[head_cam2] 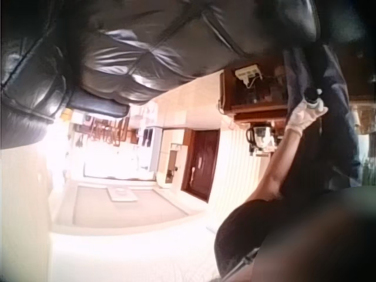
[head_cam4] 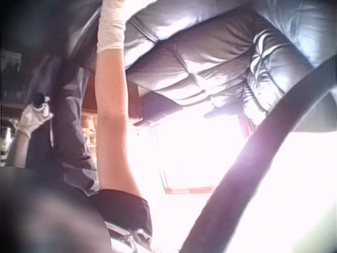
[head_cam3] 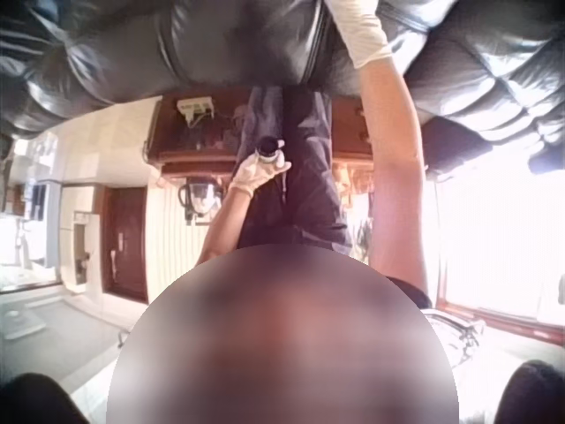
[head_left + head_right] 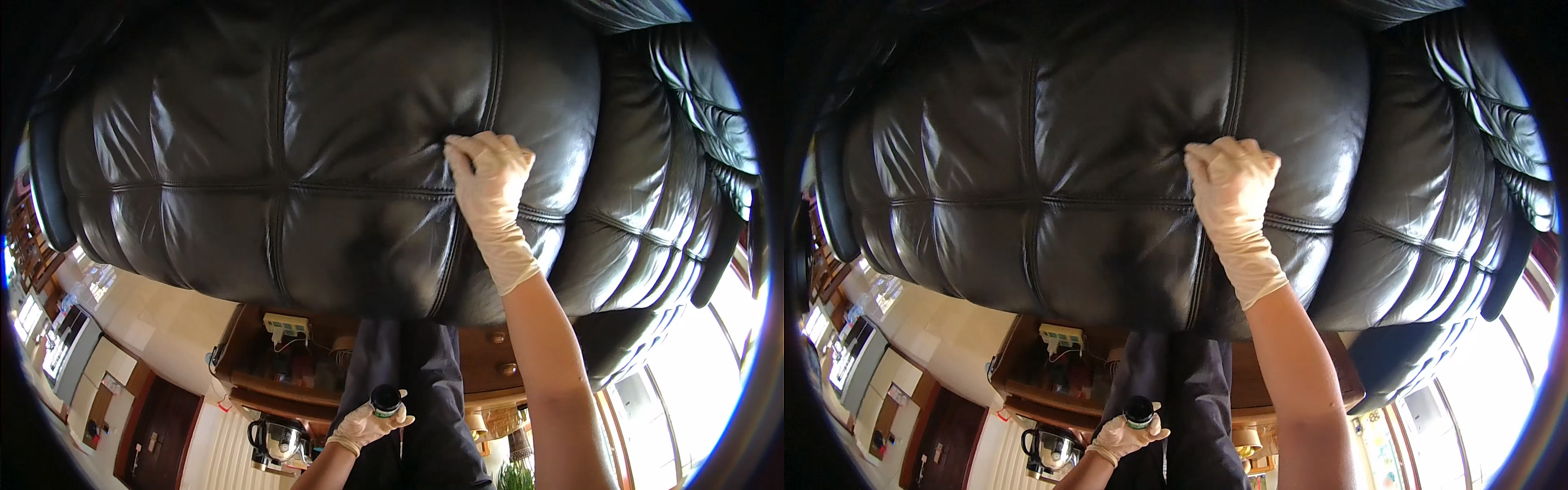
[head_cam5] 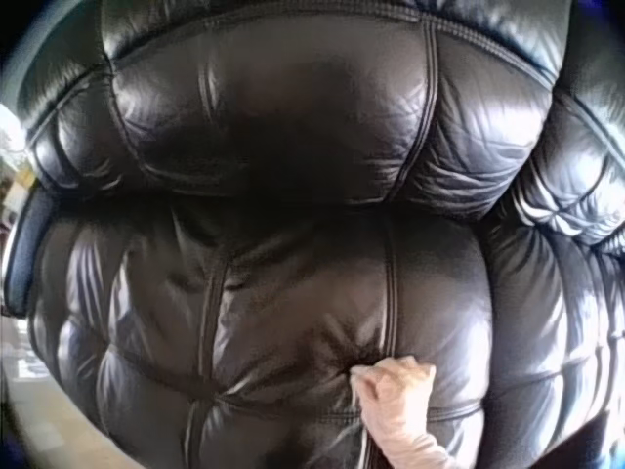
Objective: The person applies a dark cream from a small jar onto a black leather sofa using a sponge. They rub the cream into the leather surface across multiple cushions and sections of the sofa.
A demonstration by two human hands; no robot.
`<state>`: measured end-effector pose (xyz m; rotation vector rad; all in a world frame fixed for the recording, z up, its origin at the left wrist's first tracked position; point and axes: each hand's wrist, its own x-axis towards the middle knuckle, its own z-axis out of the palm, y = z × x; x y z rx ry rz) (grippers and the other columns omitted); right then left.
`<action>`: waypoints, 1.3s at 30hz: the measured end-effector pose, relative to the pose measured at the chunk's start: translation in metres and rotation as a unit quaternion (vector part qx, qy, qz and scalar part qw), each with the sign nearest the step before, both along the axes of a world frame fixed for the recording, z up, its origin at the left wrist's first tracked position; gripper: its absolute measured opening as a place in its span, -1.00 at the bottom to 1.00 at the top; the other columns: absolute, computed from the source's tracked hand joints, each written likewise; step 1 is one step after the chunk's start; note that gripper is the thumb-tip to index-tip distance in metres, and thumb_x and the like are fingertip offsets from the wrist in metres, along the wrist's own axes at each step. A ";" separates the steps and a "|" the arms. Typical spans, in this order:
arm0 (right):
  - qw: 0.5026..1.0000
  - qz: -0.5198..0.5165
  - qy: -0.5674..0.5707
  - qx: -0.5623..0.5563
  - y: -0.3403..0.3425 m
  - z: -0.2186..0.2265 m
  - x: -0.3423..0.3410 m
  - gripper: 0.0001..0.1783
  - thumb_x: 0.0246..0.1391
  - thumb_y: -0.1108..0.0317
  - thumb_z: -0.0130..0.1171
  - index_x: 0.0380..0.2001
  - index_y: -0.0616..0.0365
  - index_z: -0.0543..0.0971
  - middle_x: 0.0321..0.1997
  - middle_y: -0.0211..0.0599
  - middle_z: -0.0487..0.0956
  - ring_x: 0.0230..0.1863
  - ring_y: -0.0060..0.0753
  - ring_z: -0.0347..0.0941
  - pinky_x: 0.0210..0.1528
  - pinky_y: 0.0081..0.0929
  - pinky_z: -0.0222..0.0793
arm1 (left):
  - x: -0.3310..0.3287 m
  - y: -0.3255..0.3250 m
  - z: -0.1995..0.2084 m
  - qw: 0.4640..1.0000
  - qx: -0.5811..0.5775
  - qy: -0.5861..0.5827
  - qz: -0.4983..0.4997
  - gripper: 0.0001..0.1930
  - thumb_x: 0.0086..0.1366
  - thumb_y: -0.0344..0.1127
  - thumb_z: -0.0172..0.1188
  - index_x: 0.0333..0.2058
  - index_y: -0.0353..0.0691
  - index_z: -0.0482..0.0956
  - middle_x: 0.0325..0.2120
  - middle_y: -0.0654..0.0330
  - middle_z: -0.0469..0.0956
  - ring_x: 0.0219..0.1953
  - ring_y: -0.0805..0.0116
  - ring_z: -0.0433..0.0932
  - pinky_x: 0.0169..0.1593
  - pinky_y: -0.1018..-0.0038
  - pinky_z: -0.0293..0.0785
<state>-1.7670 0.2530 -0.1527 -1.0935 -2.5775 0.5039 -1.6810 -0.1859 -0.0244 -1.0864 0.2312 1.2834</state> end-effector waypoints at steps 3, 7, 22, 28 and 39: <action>0.999 -0.024 -0.027 0.001 -0.004 -0.005 -0.002 -0.92 -0.10 0.28 0.40 -0.45 -0.08 0.73 -0.47 -0.55 0.60 -0.36 -0.33 0.50 -0.14 -0.29 0.26 | 0.002 0.000 -0.004 1.000 -0.003 -0.019 0.011 -0.11 0.19 0.05 0.38 0.34 -0.36 0.23 -0.07 0.02 0.52 0.06 0.16 0.48 0.42 0.02 0.13; 0.999 0.035 -0.012 0.010 -0.009 -0.006 0.007 -0.93 -0.10 0.26 0.39 -0.46 -0.15 0.72 -0.49 -0.58 0.55 -0.37 -0.40 0.48 -0.18 -0.28 0.26 | 0.000 0.003 0.001 1.000 -0.024 -0.008 -0.008 -0.13 0.20 0.03 0.38 0.32 -0.37 0.25 -0.08 0.01 0.52 0.05 0.15 0.48 0.42 0.02 0.14; 0.998 0.052 -0.034 0.006 -0.008 -0.011 0.007 -0.91 -0.09 0.25 0.37 -0.43 -0.13 0.69 -0.48 -0.61 0.51 -0.33 -0.42 0.45 -0.17 -0.32 0.25 | 0.000 0.011 -0.001 0.998 -0.023 -0.049 0.032 -0.18 0.22 -0.06 0.38 0.32 -0.37 0.24 -0.04 0.07 0.56 0.11 0.19 0.49 0.43 0.06 0.12; 0.999 0.003 0.021 0.027 0.015 -0.008 0.003 -0.86 -0.17 0.29 0.42 -0.44 -0.09 0.69 -0.47 -0.61 0.51 -0.34 -0.43 0.45 -0.17 -0.32 0.25 | 0.003 0.007 -0.004 0.998 -0.023 -0.055 0.031 -0.14 0.19 -0.08 0.40 0.33 -0.38 0.21 -0.08 0.06 0.54 0.12 0.19 0.46 0.44 0.06 0.10; 0.999 0.031 -0.011 0.013 0.001 -0.011 0.003 -0.88 -0.12 0.31 0.40 -0.42 -0.08 0.69 -0.48 -0.58 0.53 -0.36 -0.39 0.46 -0.16 -0.30 0.26 | 0.004 0.007 -0.009 1.000 -0.020 -0.020 0.002 -0.13 0.21 0.03 0.35 0.35 -0.33 0.22 -0.08 0.02 0.51 0.05 0.15 0.47 0.43 0.02 0.10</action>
